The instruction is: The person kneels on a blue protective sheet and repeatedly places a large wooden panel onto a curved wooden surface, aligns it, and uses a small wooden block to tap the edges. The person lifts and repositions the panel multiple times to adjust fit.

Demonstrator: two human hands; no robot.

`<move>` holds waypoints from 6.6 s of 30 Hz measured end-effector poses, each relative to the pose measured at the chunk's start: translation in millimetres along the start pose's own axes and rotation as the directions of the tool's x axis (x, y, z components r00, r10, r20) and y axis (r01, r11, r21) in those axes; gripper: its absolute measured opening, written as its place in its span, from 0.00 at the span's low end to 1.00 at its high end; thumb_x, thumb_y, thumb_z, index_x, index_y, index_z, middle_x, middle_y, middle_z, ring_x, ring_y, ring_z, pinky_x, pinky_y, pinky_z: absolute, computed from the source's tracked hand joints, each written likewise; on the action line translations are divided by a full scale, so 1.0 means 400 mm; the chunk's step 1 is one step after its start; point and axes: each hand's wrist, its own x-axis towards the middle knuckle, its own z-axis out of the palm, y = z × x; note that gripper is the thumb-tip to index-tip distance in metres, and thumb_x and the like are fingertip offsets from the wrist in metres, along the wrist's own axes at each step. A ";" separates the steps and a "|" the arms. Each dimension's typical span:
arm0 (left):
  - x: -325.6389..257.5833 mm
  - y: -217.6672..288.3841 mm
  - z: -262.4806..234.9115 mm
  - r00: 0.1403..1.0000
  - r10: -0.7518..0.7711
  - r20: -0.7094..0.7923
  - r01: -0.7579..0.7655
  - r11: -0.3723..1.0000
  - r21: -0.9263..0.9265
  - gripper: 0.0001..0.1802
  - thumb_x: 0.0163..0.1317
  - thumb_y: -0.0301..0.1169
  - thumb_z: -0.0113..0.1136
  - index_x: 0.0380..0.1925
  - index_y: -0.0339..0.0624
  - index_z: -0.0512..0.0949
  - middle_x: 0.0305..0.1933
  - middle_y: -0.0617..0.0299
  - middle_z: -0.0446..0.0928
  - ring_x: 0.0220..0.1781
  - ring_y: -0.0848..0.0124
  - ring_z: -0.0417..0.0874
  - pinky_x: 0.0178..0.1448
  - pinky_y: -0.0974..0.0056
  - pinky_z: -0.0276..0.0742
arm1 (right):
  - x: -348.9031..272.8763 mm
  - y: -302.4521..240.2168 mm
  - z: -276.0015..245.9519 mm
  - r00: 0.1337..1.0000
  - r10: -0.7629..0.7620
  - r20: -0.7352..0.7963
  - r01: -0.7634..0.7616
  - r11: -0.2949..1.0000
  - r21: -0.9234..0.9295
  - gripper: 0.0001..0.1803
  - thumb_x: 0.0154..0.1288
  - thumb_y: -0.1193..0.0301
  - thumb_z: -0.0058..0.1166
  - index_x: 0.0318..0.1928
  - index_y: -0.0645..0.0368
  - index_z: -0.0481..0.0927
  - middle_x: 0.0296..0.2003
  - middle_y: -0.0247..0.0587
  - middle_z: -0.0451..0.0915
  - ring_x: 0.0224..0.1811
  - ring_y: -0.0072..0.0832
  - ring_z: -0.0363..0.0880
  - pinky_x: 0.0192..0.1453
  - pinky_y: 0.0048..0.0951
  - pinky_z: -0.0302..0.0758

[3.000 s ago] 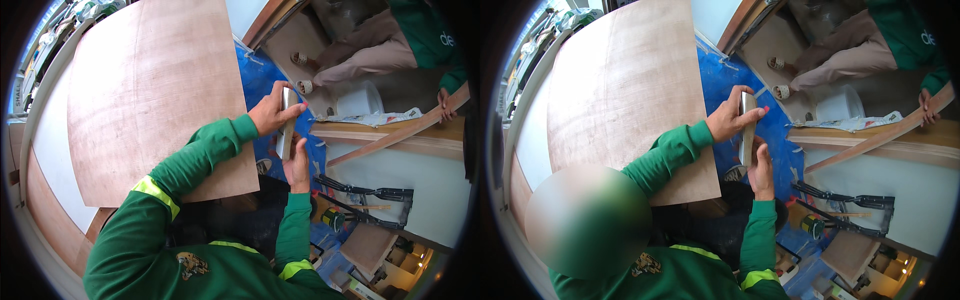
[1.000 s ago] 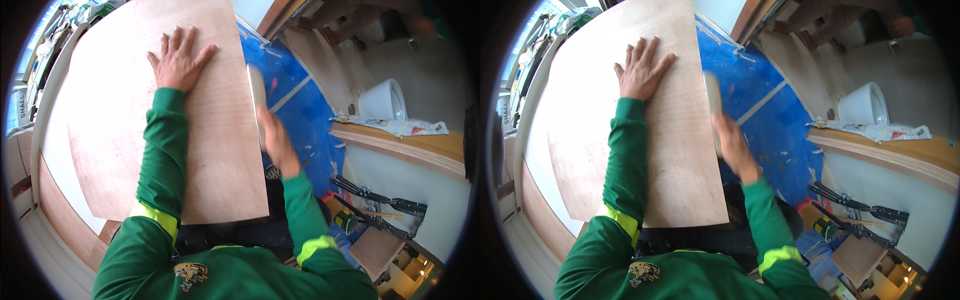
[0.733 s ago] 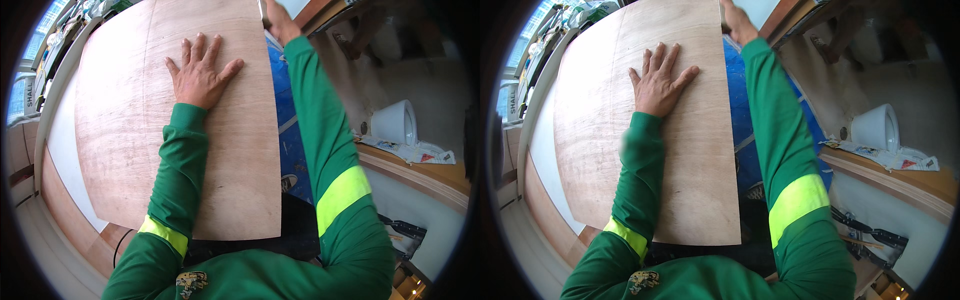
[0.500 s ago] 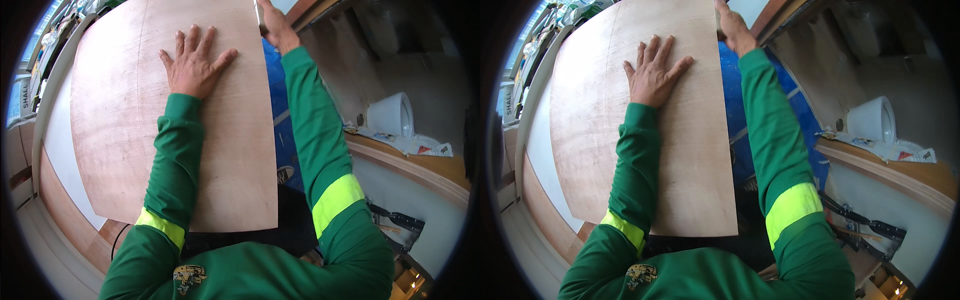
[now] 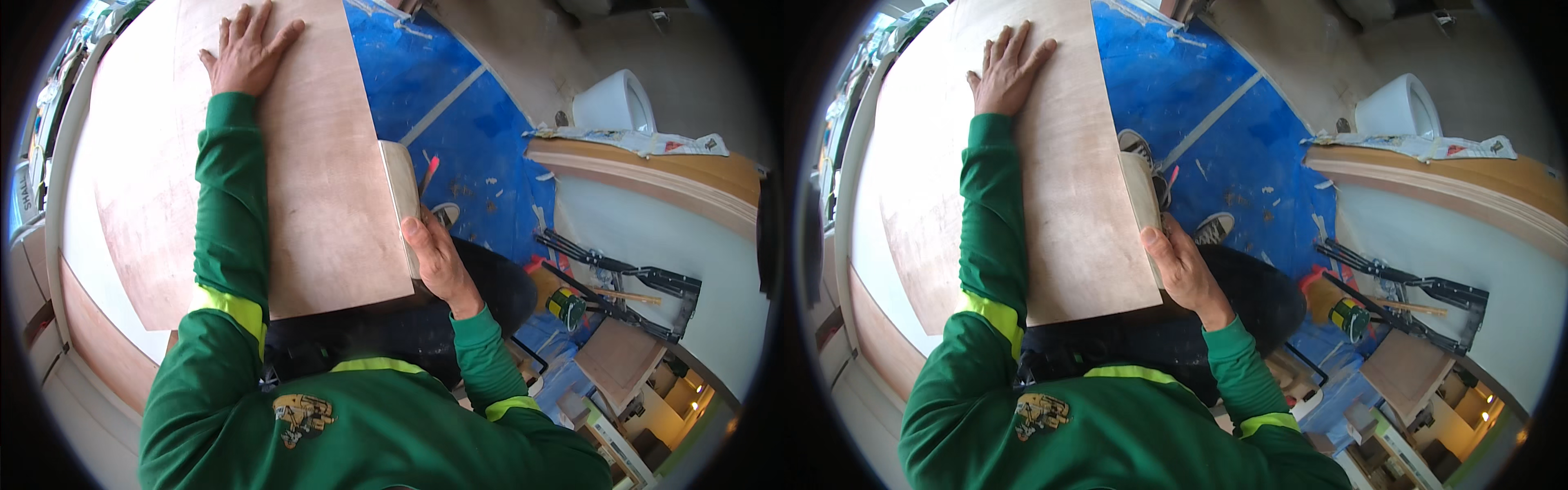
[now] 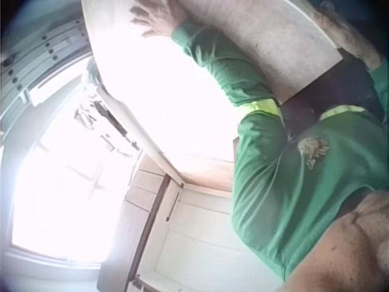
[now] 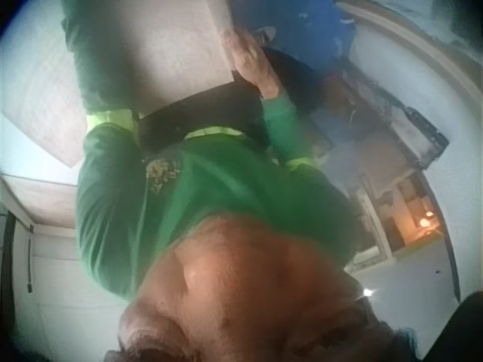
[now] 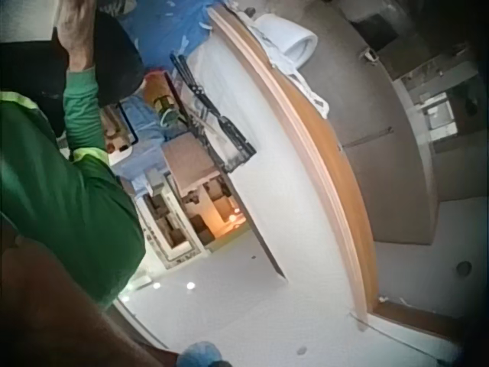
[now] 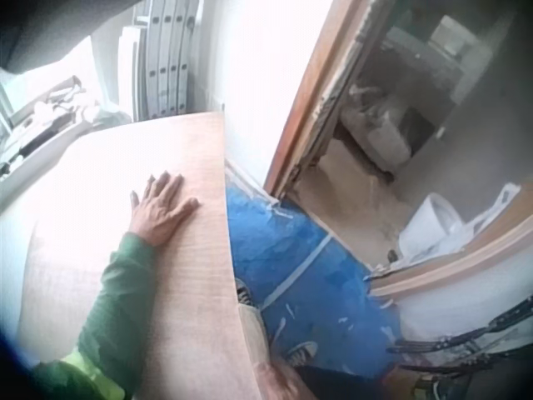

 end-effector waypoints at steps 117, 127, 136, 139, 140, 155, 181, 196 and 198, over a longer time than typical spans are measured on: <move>0.011 0.098 -0.119 0.983 -0.102 0.150 0.120 0.985 -0.122 0.54 0.66 0.82 0.44 0.82 0.64 0.66 0.89 0.56 0.56 0.92 0.51 0.46 0.85 0.19 0.30 | 1.350 -0.429 0.025 0.973 -0.222 0.065 0.194 0.935 0.296 0.32 0.81 0.49 0.53 0.66 0.66 0.78 0.57 0.49 0.85 0.53 0.38 0.87 0.58 0.41 0.84; -0.011 0.086 -0.095 0.985 -0.120 0.121 0.131 0.987 -0.091 0.55 0.64 0.84 0.43 0.81 0.64 0.67 0.88 0.56 0.58 0.92 0.51 0.48 0.86 0.22 0.28 | 1.581 -0.548 0.057 0.933 -0.318 0.172 0.261 0.921 0.289 0.35 0.82 0.44 0.52 0.64 0.68 0.79 0.53 0.47 0.86 0.50 0.34 0.86 0.54 0.38 0.85; -0.001 0.030 -0.032 0.998 -0.058 -0.012 0.057 0.997 -0.043 0.56 0.60 0.87 0.41 0.81 0.69 0.67 0.88 0.59 0.58 0.91 0.54 0.50 0.84 0.16 0.33 | 1.180 -0.339 0.047 0.896 -0.367 0.251 0.271 0.898 0.345 0.30 0.86 0.51 0.48 0.66 0.67 0.80 0.57 0.48 0.86 0.55 0.33 0.86 0.57 0.36 0.85; 0.020 0.069 -0.077 0.989 -0.104 0.104 0.111 0.992 -0.063 0.52 0.66 0.80 0.46 0.81 0.62 0.66 0.89 0.56 0.57 0.91 0.50 0.48 0.84 0.17 0.34 | 0.931 -0.231 0.031 0.981 -0.189 -0.030 0.190 0.942 0.278 0.30 0.85 0.50 0.50 0.64 0.67 0.82 0.54 0.46 0.87 0.54 0.33 0.86 0.56 0.37 0.83; 0.030 0.130 -0.159 0.953 -0.162 0.257 0.189 0.978 -0.086 0.48 0.71 0.73 0.51 0.81 0.55 0.66 0.89 0.52 0.56 0.91 0.46 0.47 0.84 0.19 0.36 | 0.848 -0.196 0.013 0.952 -0.306 -0.010 0.295 0.906 0.304 0.33 0.85 0.47 0.50 0.63 0.69 0.83 0.55 0.48 0.87 0.53 0.33 0.86 0.56 0.36 0.83; 0.025 0.081 -0.114 0.973 -0.035 0.228 0.045 0.998 -0.037 0.43 0.74 0.70 0.49 0.80 0.60 0.68 0.88 0.60 0.57 0.90 0.52 0.47 0.80 0.15 0.44 | -0.181 0.031 0.039 0.981 0.124 -0.150 -0.110 0.989 0.098 0.21 0.85 0.56 0.52 0.47 0.65 0.78 0.29 0.35 0.76 0.28 0.22 0.71 0.34 0.30 0.70; 0.034 0.081 -0.099 0.986 -0.107 0.130 0.127 0.979 -0.158 0.55 0.65 0.82 0.47 0.82 0.61 0.66 0.89 0.59 0.56 0.92 0.55 0.46 0.85 0.19 0.30 | 0.413 -0.058 0.015 0.980 -0.110 -0.167 0.135 0.980 0.148 0.32 0.85 0.48 0.50 0.65 0.67 0.80 0.54 0.48 0.84 0.58 0.34 0.80 0.65 0.36 0.75; 0.022 0.080 -0.078 0.990 -0.108 0.090 0.119 0.986 -0.120 0.55 0.63 0.85 0.43 0.80 0.63 0.68 0.88 0.59 0.59 0.92 0.55 0.49 0.87 0.23 0.31 | 1.275 -0.437 0.051 0.953 -0.256 0.159 0.209 0.942 0.264 0.47 0.76 0.30 0.51 0.64 0.66 0.83 0.56 0.46 0.87 0.54 0.32 0.86 0.58 0.34 0.82; 0.020 0.073 -0.060 0.995 -0.092 0.042 0.096 0.988 -0.117 0.54 0.64 0.83 0.45 0.80 0.63 0.68 0.88 0.59 0.60 0.92 0.55 0.49 0.86 0.21 0.32 | 1.153 -0.350 0.037 0.950 -0.278 0.143 0.233 0.935 0.268 0.50 0.73 0.27 0.51 0.66 0.66 0.82 0.58 0.48 0.87 0.56 0.32 0.85 0.63 0.34 0.81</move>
